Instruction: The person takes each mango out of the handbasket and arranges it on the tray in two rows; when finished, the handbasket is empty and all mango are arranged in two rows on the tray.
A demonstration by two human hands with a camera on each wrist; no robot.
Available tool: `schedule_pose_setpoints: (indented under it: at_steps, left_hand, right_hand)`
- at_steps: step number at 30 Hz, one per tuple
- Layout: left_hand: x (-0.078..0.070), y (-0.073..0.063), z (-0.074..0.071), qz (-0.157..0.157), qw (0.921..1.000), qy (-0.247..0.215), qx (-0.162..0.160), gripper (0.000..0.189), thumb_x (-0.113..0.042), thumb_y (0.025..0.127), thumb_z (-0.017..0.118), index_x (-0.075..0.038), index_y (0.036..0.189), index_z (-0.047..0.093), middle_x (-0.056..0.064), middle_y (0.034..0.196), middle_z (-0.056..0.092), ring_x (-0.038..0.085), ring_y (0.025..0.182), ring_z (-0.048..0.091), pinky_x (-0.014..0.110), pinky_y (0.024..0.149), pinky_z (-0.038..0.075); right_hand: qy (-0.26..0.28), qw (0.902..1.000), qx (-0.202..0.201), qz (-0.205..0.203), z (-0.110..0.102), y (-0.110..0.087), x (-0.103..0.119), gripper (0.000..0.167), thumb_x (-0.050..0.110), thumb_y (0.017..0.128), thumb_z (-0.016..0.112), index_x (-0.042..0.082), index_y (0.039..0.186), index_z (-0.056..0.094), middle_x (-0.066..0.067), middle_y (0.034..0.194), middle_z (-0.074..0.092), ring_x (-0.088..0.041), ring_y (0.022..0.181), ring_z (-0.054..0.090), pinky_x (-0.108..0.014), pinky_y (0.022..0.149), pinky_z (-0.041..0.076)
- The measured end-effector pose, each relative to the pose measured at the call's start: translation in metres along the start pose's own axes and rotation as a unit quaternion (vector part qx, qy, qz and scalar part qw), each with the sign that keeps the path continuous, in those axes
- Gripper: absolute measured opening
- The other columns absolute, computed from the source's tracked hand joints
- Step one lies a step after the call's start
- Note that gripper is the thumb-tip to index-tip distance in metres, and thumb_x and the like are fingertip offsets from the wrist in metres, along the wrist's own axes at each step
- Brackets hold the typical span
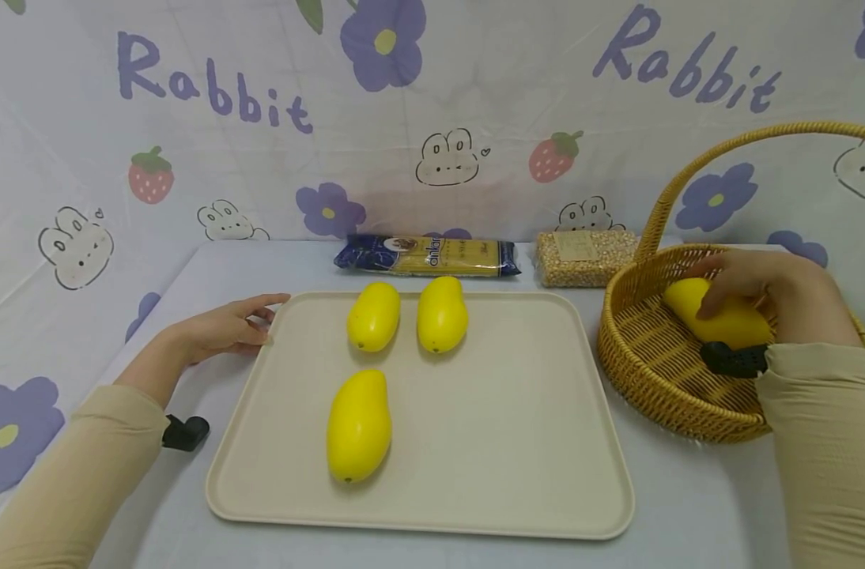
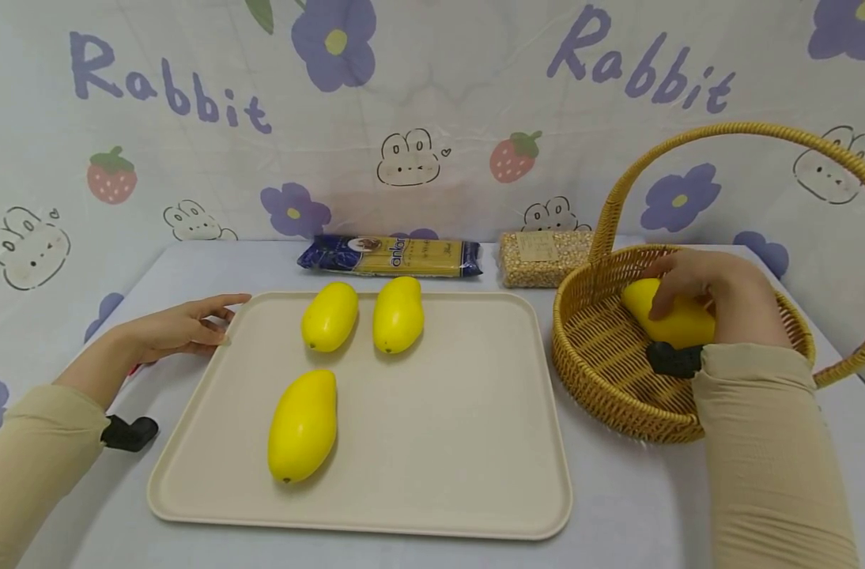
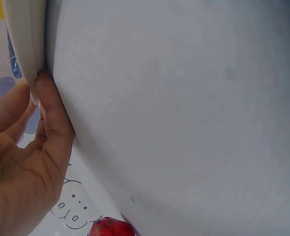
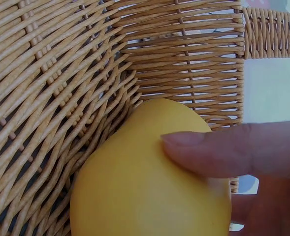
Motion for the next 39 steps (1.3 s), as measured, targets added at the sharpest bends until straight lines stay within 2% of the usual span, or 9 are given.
schedule_pose_setpoints:
  at_steps: [2,9,12,17,21,25,31,35,39]
  left_hand:
    - [0.0,0.0,0.0,-0.001,1.0,0.001,0.0,0.073,-0.01,0.097,0.053,-0.021,0.16,0.016,0.019,0.152,0.022,0.025,0.117,0.044,0.026,0.097,0.047]
    - [0.0,0.0,-0.001,-0.002,1.0,0.001,0.0,0.073,-0.01,0.098,0.053,-0.021,0.159,0.016,0.019,0.151,0.023,0.024,0.116,0.045,0.024,0.095,0.048]
    - [0.001,-0.001,-0.001,-0.003,1.0,-0.002,0.001,0.073,-0.01,0.098,0.053,-0.021,0.159,0.016,0.018,0.15,0.024,0.024,0.115,0.045,0.024,0.095,0.048]
    - [0.002,0.0,-0.001,-0.001,1.0,-0.005,0.004,0.073,-0.011,0.097,0.054,-0.022,0.159,0.017,0.018,0.148,0.024,0.023,0.114,0.045,0.023,0.095,0.048]
    - [0.002,0.0,-0.002,-0.002,1.0,-0.003,0.002,0.073,-0.011,0.097,0.054,-0.022,0.159,0.017,0.018,0.148,0.025,0.024,0.114,0.045,0.023,0.094,0.048]
    - [0.001,-0.002,-0.002,-0.004,1.0,0.0,-0.002,0.073,-0.01,0.097,0.054,-0.021,0.159,0.017,0.018,0.15,0.024,0.024,0.115,0.045,0.022,0.093,0.048]
    - [0.001,-0.002,-0.002,-0.003,1.0,-0.001,-0.002,0.073,-0.011,0.098,0.053,-0.021,0.16,0.016,0.019,0.149,0.024,0.024,0.115,0.044,0.022,0.093,0.048]
    - [0.0,-0.001,-0.001,0.001,1.0,-0.004,0.001,0.073,-0.01,0.097,0.053,-0.02,0.16,0.016,0.018,0.149,0.024,0.024,0.115,0.044,0.023,0.093,0.047]
    - [-0.001,0.0,0.0,0.005,1.0,-0.005,0.002,0.073,-0.009,0.097,0.053,-0.02,0.159,0.017,0.018,0.147,0.025,0.023,0.113,0.044,0.023,0.092,0.047]
  right_hand:
    - [-0.002,1.0,0.002,0.002,0.0,0.0,0.0,0.096,0.023,0.085,0.07,0.007,0.157,0.009,-0.038,0.144,0.017,-0.052,0.12,0.03,-0.045,0.089,0.051]
    - [-0.03,0.9995,0.008,-0.009,0.0,0.002,0.004,0.093,0.025,0.086,0.068,0.007,0.157,0.011,-0.037,0.147,0.014,-0.053,0.121,0.031,-0.051,0.092,0.048]
    - [-0.034,0.9989,0.015,-0.028,0.001,0.0,0.01,0.096,0.025,0.088,0.067,0.008,0.158,0.004,-0.037,0.143,0.018,-0.051,0.12,0.035,-0.049,0.09,0.05]
    - [-0.067,0.9938,-0.039,-0.081,-0.007,-0.015,0.033,0.094,0.023,0.087,0.066,0.003,0.156,0.005,-0.034,0.13,0.034,-0.044,0.108,0.048,-0.045,0.08,0.053]
    - [-0.124,0.9745,-0.138,-0.127,-0.019,-0.042,0.065,0.084,0.021,0.084,0.07,0.001,0.149,0.021,-0.033,0.12,0.042,-0.04,0.095,0.054,-0.043,0.071,0.053]
    - [-0.158,0.9527,-0.209,-0.154,-0.027,-0.074,0.1,0.089,0.025,0.083,0.075,0.003,0.151,0.022,-0.036,0.124,0.043,-0.045,0.096,0.055,-0.047,0.069,0.053]
    - [-0.145,0.9329,-0.263,-0.199,-0.021,-0.109,0.139,0.096,0.034,0.081,0.079,0.018,0.156,0.021,-0.032,0.131,0.045,-0.044,0.098,0.056,-0.05,0.072,0.052]
    - [-0.105,0.9259,-0.28,-0.23,-0.009,-0.121,0.156,0.094,0.038,0.081,0.079,0.027,0.155,0.023,-0.025,0.133,0.047,-0.039,0.101,0.055,-0.051,0.078,0.05]
    - [-0.046,0.9203,-0.281,-0.268,0.004,-0.128,0.168,0.089,0.036,0.083,0.078,0.031,0.154,0.025,-0.02,0.136,0.045,-0.035,0.106,0.052,-0.043,0.077,0.051]
Point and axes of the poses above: each hand's wrist, its own y-axis towards the middle knuckle, its own z-axis out of the palm, x = y × z, the point moved 8 cm from there along y, towards the middle knuckle
